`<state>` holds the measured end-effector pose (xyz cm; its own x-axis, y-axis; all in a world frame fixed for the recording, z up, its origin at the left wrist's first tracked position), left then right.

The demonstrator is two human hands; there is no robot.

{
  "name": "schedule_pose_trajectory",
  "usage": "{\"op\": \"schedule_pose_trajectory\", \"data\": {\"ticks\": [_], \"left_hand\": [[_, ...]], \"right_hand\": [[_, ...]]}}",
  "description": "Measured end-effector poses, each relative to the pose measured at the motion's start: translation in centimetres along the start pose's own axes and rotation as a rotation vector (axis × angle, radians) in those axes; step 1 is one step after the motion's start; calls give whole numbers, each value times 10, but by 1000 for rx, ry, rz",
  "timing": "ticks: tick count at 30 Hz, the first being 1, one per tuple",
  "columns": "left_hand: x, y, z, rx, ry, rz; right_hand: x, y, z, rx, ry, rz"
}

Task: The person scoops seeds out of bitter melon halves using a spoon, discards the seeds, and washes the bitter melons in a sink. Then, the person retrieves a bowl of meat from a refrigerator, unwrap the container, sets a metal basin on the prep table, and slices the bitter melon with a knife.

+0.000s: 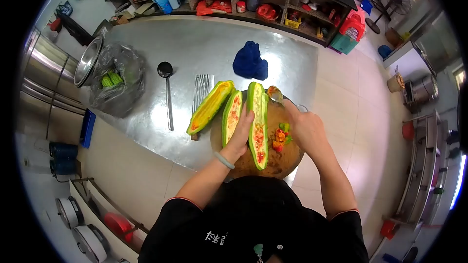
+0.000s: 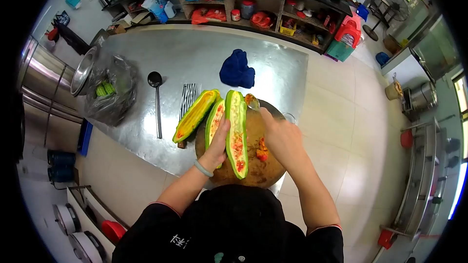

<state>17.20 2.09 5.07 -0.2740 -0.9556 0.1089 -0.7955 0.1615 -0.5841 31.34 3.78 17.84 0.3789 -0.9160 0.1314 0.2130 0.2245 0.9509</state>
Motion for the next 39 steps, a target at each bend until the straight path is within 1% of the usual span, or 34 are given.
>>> {"op": "schedule_pose_trajectory", "data": {"ticks": [2, 4, 6, 8, 9, 10, 12, 13, 14, 15, 16, 18, 19, 20, 21, 22, 24, 25, 27, 28, 30, 31, 33, 37, 39], "left_hand": [[2, -6, 9, -25, 29, 36], [6, -15, 5, -32, -23, 28], [8, -9, 19, -20, -11, -8], [11, -7, 33, -92, 68, -22], [15, -17, 33, -109, 98, 12], [19, -21, 35, -110, 102, 12], [22, -34, 33, -268, 66, 73], [20, -35, 34, -192, 51, 65], [18, -33, 34, -190, 51, 65], [17, -27, 35, -95, 116, -6], [18, -19, 38, 0, 179, -78], [18, -11, 41, 19, 138, -74], [18, -10, 42, 44, 126, -41], [19, -11, 44, 68, 119, -6], [21, -11, 46, 68, 129, -2], [22, -13, 46, 82, 125, 4], [22, -20, 45, 97, 122, 18], [22, -22, 43, 82, 123, 7], [24, -23, 42, 65, 125, -8], [25, -23, 46, 45, 153, -13], [25, -22, 49, 21, 183, -16], [24, -21, 50, -15, 183, -21], [22, -19, 52, -50, 184, -22], [26, -18, 53, -91, 204, -13], [27, -20, 52, -92, 207, -17]], "right_hand": [[-7, -2, 5, -2, 15, 38], [-14, -6, 13, -8, 42, 74], [-20, -19, 16, -15, 22, 158], [-29, -31, 12, -25, -9, 205], [-33, -41, 7, -34, -43, 246], [-38, -50, 2, -37, -46, 247], [-44, -57, -10, -230, -34, 150], [-43, -61, -15, -229, -38, 151], [-40, -60, -24, -336, -65, 88], [-37, -57, -29, -441, -90, 28], [-31, -48, -22, -438, -85, 32], [-12, -44, -20, -822, -216, 128], [-7, -46, -18, -824, -218, 131], [-3, -52, -11, -803, -185, 187], [0, -58, -5, -783, -154, 240], [0, -68, -9, -787, -164, 236], [-7, -79, -12, -569, -109, 144], [-8, -83, -15, -567, -113, 140], [-14, -70, -10, -407, -52, 14], [-16, -68, -7, -408, -53, 14], [-21, -69, -7, -332, -156, 90], [-23, -70, -8, -332, -159, 88], [-29, -74, -1, -258, -58, 103], [-26, -78, 0, -188, -30, 154], [-13, -85, 7, -114, -21, 315]]}}
Point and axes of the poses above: each hand's wrist, its own x-axis away from the middle knuckle, its own y-axis out of the back of the hand, z = x × y, the point moved 10 cm from there along -x, towards the middle knuckle, and after that the axes turned 11 degrees about z, right-handed, at the moved point
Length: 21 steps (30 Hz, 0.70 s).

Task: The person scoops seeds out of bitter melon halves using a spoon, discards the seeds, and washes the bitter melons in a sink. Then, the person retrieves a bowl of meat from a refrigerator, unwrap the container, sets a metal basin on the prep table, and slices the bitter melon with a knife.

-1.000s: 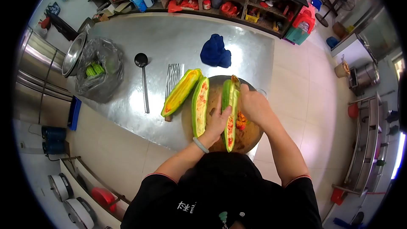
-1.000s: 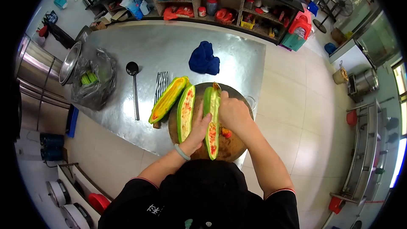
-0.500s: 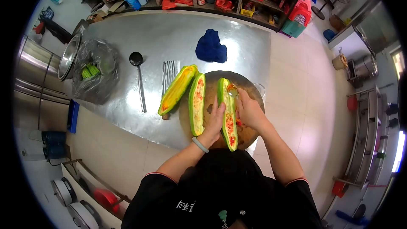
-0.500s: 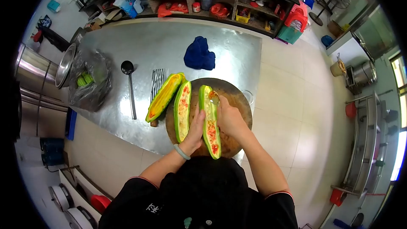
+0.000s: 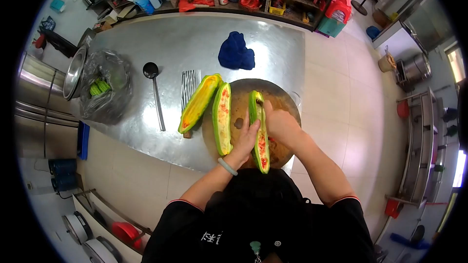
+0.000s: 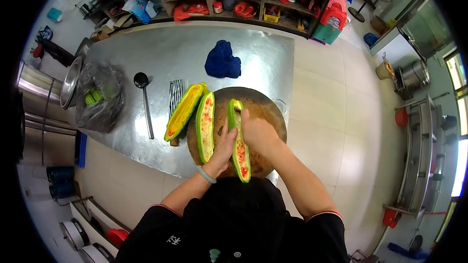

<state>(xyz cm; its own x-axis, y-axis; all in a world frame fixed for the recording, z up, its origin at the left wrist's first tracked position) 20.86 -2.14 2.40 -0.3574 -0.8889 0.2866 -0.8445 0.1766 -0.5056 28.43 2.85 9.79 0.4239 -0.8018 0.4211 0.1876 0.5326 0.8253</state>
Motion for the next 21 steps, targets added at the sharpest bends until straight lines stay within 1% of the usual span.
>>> {"op": "schedule_pose_trajectory", "data": {"ticks": [4, 6, 7, 9, 10, 12, 13, 14, 19, 21], "left_hand": [[-2, -4, -2, 19, -4, 19], [-2, 1, -2, 15, 3, 15], [-1, 3, -1, 12, 8, 18], [-4, -4, -8, 47, -41, 97], [-3, -8, -6, 83, -15, 118], [-4, -13, -5, 93, 13, 142], [-6, -18, -5, 103, 27, 174], [-7, -25, -14, 64, -11, 196], [-18, -20, -15, 98, 4, 195], [-16, -13, -14, 102, 39, 159]], "right_hand": [[26, -14, 2, 5, 25, -25], [45, -39, 10, -30, 85, 51], [60, -55, 12, -34, 81, 50], [84, -89, 20, 47, 112, 145], [87, -89, 16, 39, 110, 149], [99, -79, 10, 43, 149, 139], [97, -67, 6, 130, 148, 168], [92, -52, 4, 156, 145, 136], [71, -3, 6, 157, 162, -6], [68, -5, 16, 144, 153, 125]]}}
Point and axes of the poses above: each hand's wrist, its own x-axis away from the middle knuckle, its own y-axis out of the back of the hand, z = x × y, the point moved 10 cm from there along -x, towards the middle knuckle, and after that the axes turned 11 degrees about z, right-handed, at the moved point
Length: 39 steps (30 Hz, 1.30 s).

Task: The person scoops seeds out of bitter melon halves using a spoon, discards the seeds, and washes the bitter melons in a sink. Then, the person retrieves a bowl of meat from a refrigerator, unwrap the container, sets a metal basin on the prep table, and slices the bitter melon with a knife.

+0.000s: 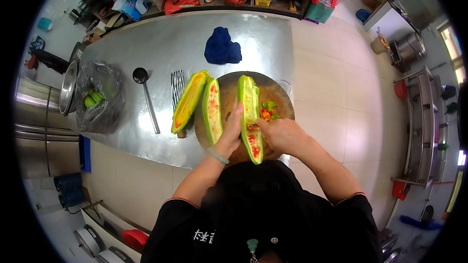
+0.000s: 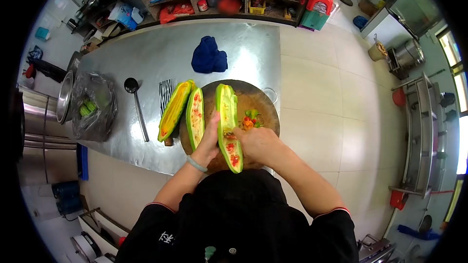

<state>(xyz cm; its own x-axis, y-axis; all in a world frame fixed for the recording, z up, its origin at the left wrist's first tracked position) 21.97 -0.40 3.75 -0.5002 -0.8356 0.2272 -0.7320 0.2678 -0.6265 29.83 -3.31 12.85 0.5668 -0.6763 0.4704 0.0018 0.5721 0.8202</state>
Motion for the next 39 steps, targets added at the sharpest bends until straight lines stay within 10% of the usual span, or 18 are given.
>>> {"op": "schedule_pose_trajectory", "data": {"ticks": [14, 39], "left_hand": [[-3, -18, -5, 14, -17, 64], [0, -14, 13, 37, 58, 90]], "right_hand": [[-45, 41, -44, -165, -139, -342], [37, -65, 7, -176, 83, 255]]}}
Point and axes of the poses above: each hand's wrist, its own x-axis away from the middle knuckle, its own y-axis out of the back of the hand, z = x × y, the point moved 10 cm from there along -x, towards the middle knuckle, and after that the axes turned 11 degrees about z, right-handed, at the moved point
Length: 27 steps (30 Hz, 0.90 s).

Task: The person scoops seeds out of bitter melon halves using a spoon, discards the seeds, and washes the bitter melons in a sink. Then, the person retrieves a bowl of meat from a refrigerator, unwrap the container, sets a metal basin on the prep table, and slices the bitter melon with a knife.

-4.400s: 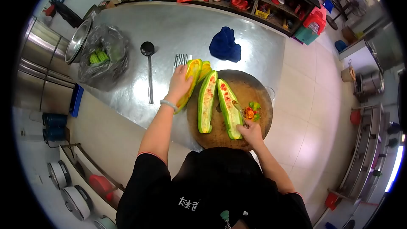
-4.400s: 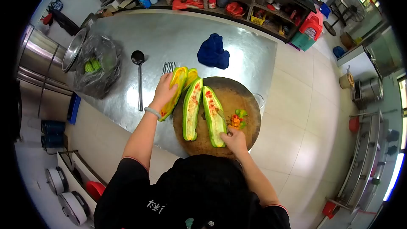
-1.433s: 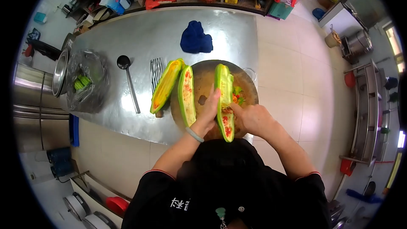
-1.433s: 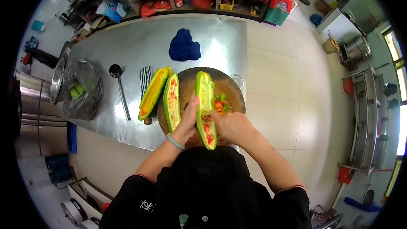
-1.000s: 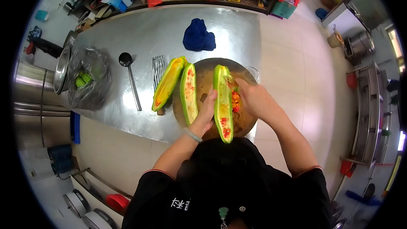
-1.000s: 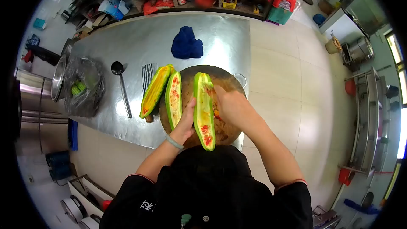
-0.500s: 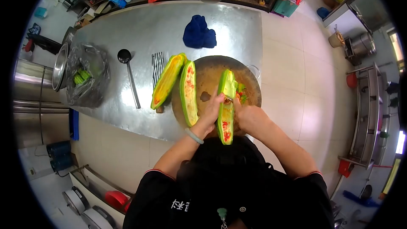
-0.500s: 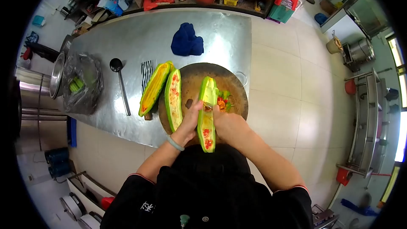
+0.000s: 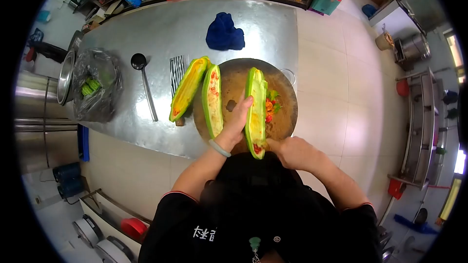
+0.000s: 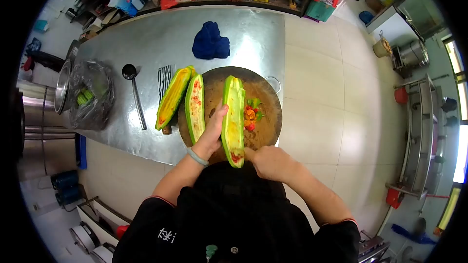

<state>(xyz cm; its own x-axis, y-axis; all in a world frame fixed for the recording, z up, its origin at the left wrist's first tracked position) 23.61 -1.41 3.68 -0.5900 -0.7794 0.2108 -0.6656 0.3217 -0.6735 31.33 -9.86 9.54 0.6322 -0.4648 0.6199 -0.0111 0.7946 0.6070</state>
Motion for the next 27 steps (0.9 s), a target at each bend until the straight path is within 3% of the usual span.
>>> {"op": "schedule_pose_trajectory", "data": {"ticks": [1, 3, 5, 8, 10, 21, 22, 23, 25, 27], "left_hand": [[2, 2, -2, 10, -14, 6], [7, 3, 6, -45, 53, -24], [8, 14, 17, -167, 58, -103], [13, 15, 25, -119, 73, -99], [15, 13, 26, -59, 68, -103], [-9, 19, 17, 6, 82, -126], [-11, 38, 2, -111, 42, -276], [-9, 55, -15, -227, 5, -427], [-13, 66, -55, -166, -110, -442], [-12, 76, -89, -158, -229, -407]], "right_hand": [[-4, 2, -3, 4, 6, 4], [-7, 33, -17, 110, -112, -291], [-14, 39, -13, 71, -71, -322], [-20, 24, -10, 71, -29, -201], [-17, -7, -1, 7, -5, 11], [-4, -11, -17, -445, 282, 100], [-3, -14, -16, -557, 330, 163], [-2, -16, -18, -555, 336, 169], [-5, -23, -49, -786, 101, 117], [-4, -11, -67, -778, 95, 51]]}}
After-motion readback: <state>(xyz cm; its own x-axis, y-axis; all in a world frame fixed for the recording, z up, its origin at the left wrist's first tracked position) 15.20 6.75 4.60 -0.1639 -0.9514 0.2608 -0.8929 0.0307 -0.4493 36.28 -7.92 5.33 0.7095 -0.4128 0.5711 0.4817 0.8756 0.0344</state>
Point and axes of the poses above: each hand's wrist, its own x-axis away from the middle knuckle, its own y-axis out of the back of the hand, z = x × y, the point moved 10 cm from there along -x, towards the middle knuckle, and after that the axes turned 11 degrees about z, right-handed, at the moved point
